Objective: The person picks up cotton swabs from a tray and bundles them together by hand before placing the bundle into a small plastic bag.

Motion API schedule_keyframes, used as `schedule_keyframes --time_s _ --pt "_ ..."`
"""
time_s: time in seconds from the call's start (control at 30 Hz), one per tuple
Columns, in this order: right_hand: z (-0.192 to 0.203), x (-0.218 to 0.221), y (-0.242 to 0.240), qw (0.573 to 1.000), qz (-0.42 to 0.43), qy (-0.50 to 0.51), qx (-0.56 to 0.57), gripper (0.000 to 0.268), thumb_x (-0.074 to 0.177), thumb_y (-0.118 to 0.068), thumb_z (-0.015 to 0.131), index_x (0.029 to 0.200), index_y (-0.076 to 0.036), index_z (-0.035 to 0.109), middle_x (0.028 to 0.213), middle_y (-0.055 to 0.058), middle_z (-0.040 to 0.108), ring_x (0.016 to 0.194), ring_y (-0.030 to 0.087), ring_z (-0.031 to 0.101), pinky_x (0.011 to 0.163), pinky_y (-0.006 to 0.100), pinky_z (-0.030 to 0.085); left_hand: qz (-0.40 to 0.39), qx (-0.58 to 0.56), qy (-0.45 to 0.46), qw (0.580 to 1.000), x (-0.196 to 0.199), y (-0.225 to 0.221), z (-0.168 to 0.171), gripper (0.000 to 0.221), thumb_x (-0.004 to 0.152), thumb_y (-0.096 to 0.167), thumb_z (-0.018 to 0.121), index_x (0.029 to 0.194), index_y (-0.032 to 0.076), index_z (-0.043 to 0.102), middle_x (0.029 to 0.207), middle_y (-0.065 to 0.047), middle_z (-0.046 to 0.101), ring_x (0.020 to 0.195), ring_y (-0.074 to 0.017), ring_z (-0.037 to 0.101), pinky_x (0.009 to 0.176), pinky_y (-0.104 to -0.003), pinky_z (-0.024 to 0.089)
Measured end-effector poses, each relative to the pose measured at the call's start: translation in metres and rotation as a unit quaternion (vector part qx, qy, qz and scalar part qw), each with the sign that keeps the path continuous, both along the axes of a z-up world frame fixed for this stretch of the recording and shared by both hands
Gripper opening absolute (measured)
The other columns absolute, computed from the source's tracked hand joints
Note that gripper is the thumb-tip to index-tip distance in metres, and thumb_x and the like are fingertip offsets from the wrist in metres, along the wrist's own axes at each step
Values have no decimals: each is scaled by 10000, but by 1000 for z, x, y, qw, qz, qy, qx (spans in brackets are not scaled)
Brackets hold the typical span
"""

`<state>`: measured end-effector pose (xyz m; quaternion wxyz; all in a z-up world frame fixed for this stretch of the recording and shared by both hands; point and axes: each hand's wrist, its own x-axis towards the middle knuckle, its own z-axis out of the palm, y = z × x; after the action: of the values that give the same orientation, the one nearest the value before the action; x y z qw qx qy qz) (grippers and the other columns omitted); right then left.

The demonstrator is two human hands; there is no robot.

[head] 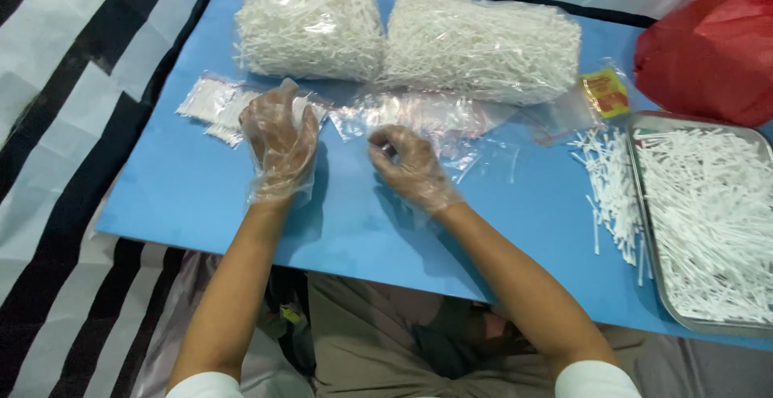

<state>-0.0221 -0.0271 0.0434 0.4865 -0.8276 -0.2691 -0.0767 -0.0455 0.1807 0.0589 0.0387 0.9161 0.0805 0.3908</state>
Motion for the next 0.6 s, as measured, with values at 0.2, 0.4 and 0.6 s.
schedule_keyframes --time_s 0.2,0.4,0.6 --pt "11 -18 -104 983 -116 -71 -122 139 926 -189 699 1007 -101 771 905 139 754 872 323 744 712 434 615 -159 27 -55 985 16 -74 -19 215 896 254 763 1092 214 686 915 -43 692 971 -256 681 952 -422 472" --pt "43 -42 -206 899 -284 87 -322 309 913 -333 685 1047 -67 767 933 168 758 964 351 739 824 478 601 -365 8 46 930 23 -180 -36 123 846 214 759 949 214 691 816 -4 681 825 -198 677 790 -346 511" --pt "18 -53 -270 838 -379 137 -369 328 923 -323 663 1041 -25 733 939 221 734 976 402 728 835 533 598 -465 4 131 876 28 -275 -47 86 833 232 719 888 167 705 816 -42 679 819 -232 689 722 -357 550"
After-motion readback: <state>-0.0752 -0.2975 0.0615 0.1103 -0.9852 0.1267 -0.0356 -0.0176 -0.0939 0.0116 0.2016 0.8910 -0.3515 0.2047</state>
